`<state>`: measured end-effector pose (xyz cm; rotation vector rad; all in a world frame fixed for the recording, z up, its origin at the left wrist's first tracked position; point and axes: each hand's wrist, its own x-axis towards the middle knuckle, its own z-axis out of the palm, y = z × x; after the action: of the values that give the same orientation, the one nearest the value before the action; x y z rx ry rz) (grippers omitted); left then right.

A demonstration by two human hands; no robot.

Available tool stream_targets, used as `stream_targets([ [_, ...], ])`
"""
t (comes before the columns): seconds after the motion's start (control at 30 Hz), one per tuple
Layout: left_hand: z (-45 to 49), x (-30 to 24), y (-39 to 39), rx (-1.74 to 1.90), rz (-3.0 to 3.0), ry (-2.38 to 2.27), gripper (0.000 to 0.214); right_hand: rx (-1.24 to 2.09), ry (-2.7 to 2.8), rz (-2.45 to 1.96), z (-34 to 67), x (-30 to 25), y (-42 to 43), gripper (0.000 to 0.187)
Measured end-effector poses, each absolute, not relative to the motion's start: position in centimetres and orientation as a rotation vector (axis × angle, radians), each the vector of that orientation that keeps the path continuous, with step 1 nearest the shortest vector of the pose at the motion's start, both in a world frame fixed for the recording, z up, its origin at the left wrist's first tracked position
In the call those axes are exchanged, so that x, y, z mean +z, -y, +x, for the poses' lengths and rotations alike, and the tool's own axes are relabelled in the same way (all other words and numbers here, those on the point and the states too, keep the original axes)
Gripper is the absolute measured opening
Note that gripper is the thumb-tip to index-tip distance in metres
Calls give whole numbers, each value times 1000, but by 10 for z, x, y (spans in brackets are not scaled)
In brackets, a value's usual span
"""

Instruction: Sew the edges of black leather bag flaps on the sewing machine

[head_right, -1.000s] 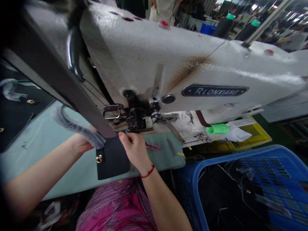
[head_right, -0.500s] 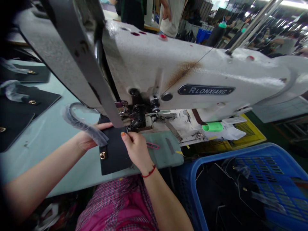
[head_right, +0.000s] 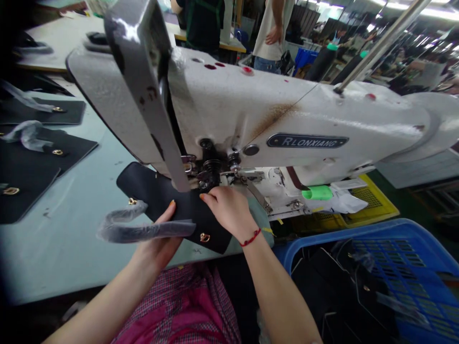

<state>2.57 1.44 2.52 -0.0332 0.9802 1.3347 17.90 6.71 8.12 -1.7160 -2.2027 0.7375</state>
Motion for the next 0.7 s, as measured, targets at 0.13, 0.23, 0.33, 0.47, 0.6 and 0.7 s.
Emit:
stream_targets([
  [0.13, 40, 28, -11, 1394, -105, -924, 26, 655, 2239, -1698, 181, 80, -70, 32],
  [0.23, 40, 27, -11, 1393, -95, -930, 27, 662, 2233, -1671, 181, 77, -70, 35],
  [0.33, 37, 26, -11, 1381, -42, -955, 27, 669, 2212, -1638, 183, 75, -68, 37],
  [0.47, 36, 24, -12, 1387, -43, -977, 30, 696, 2200, -1603, 184, 71, -70, 38],
  [0.6, 37, 22, -14, 1392, -76, -957, 33, 692, 2210, -1591, 179, 68, -66, 34],
  [0.7, 37, 21, -14, 1382, -109, -950, 29, 573, 2161, -1521, 193, 77, -48, 26],
])
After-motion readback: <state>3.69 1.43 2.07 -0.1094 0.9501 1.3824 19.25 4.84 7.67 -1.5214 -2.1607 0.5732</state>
